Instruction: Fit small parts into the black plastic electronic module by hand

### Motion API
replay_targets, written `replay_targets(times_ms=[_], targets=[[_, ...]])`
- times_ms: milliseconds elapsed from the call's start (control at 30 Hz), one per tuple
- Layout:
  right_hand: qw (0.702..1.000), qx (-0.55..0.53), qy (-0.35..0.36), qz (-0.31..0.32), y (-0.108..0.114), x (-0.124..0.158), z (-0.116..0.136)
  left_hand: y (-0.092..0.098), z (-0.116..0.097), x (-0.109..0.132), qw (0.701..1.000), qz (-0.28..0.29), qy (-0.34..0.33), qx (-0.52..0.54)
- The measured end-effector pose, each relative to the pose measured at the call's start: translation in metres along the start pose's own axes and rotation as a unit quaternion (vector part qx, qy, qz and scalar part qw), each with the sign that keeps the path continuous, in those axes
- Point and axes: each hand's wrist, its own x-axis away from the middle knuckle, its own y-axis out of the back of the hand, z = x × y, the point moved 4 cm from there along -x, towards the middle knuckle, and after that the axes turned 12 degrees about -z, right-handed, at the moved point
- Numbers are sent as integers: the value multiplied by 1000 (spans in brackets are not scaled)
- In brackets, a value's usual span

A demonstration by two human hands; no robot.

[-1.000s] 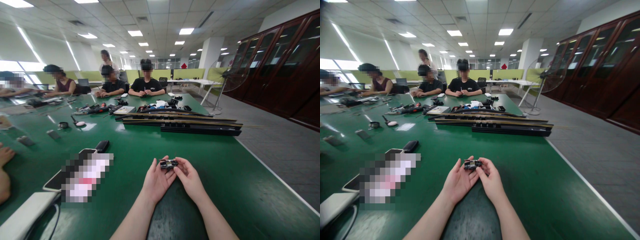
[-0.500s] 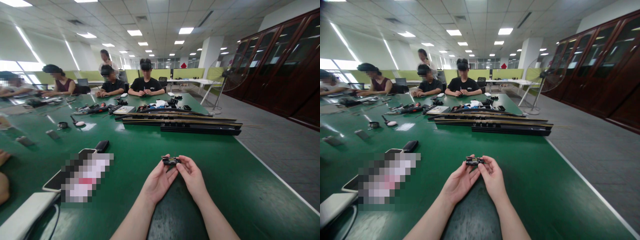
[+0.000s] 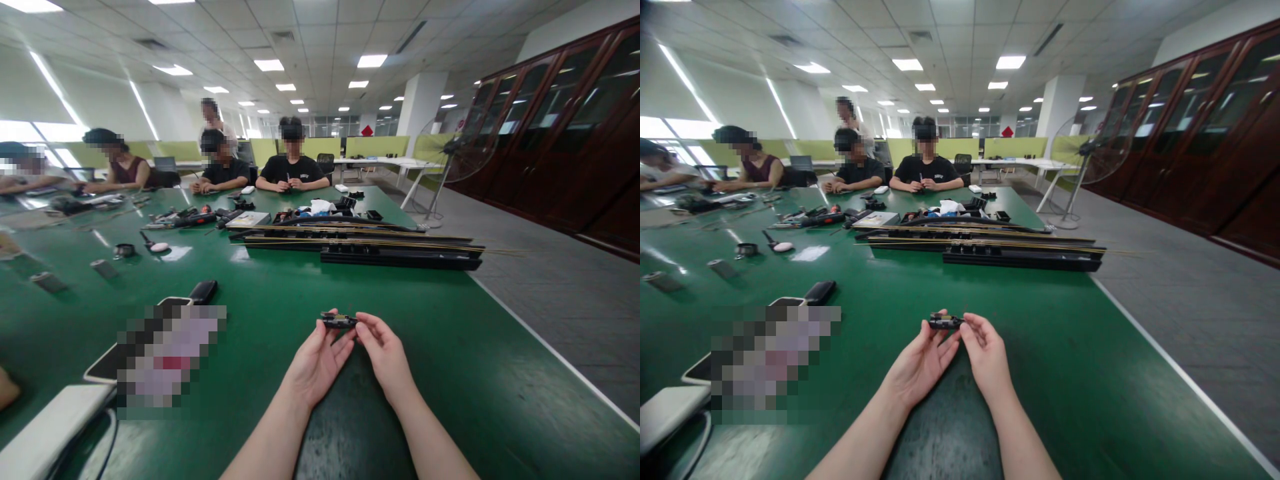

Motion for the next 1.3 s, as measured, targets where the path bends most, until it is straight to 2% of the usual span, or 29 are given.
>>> replay_targets(times_ms=[833, 1300], targets=[[1000, 2, -25, 9, 1, 0, -6, 4, -1, -1, 1000, 19, -13, -13], [998, -8, -57, -2, 1, -2, -9, 4, -2, -1, 1000, -6, 4, 1]])
